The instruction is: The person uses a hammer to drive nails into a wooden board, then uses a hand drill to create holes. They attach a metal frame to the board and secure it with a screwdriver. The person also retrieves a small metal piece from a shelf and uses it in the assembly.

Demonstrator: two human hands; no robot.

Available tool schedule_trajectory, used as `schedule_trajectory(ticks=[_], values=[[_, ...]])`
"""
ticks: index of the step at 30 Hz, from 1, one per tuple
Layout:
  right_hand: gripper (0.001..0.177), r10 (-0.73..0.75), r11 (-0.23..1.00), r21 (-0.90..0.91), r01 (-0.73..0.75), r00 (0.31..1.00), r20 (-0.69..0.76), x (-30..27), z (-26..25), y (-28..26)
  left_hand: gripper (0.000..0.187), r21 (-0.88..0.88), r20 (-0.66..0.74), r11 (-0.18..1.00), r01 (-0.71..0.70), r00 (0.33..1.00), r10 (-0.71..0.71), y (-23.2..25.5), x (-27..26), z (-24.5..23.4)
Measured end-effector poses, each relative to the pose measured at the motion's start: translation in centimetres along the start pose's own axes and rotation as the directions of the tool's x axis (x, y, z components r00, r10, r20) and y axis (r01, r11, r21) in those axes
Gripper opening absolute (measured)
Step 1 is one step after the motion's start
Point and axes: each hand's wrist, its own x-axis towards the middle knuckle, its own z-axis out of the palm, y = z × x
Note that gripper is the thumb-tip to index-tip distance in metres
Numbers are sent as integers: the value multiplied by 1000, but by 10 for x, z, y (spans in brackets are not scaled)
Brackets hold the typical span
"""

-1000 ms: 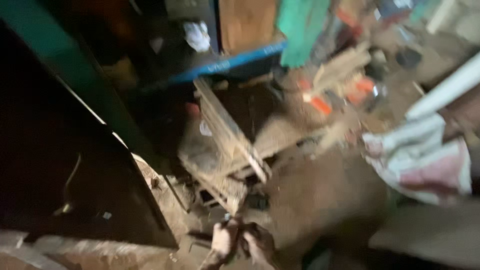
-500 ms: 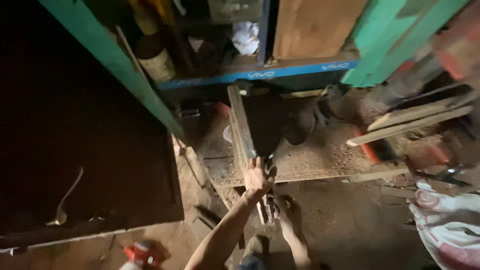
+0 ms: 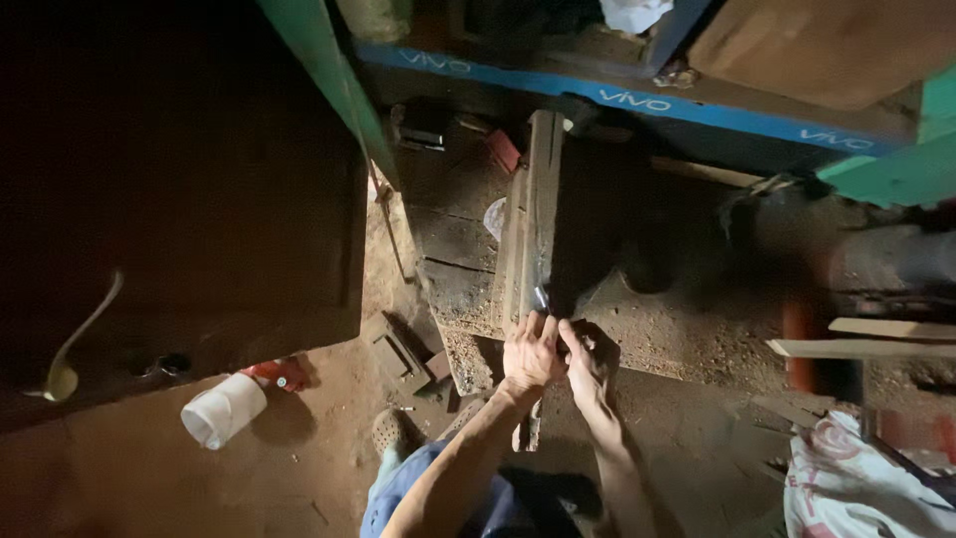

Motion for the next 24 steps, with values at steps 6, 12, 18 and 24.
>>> schedule_trajectory(ticks=[6, 12, 18, 24], values=[[38, 146, 987, 71, -147, 989, 26, 13, 7, 25, 46, -240, -99, 971, -7, 995, -17, -5, -9, 0], [40, -239, 958, 159, 240, 971, -24, 23, 7, 29, 35, -238, -160, 971, 7, 986, -47, -8, -6, 10], [54, -135, 977, -177, 120, 988, -75, -10, 17, 9, 34, -416, -47, 908, 53, 996, -80, -14, -14, -18], [59, -166, 985, -31, 170, 980, 108, -45, 37, 34, 44, -590, 201, 765, 258, 965, -171, -30, -57, -79]])
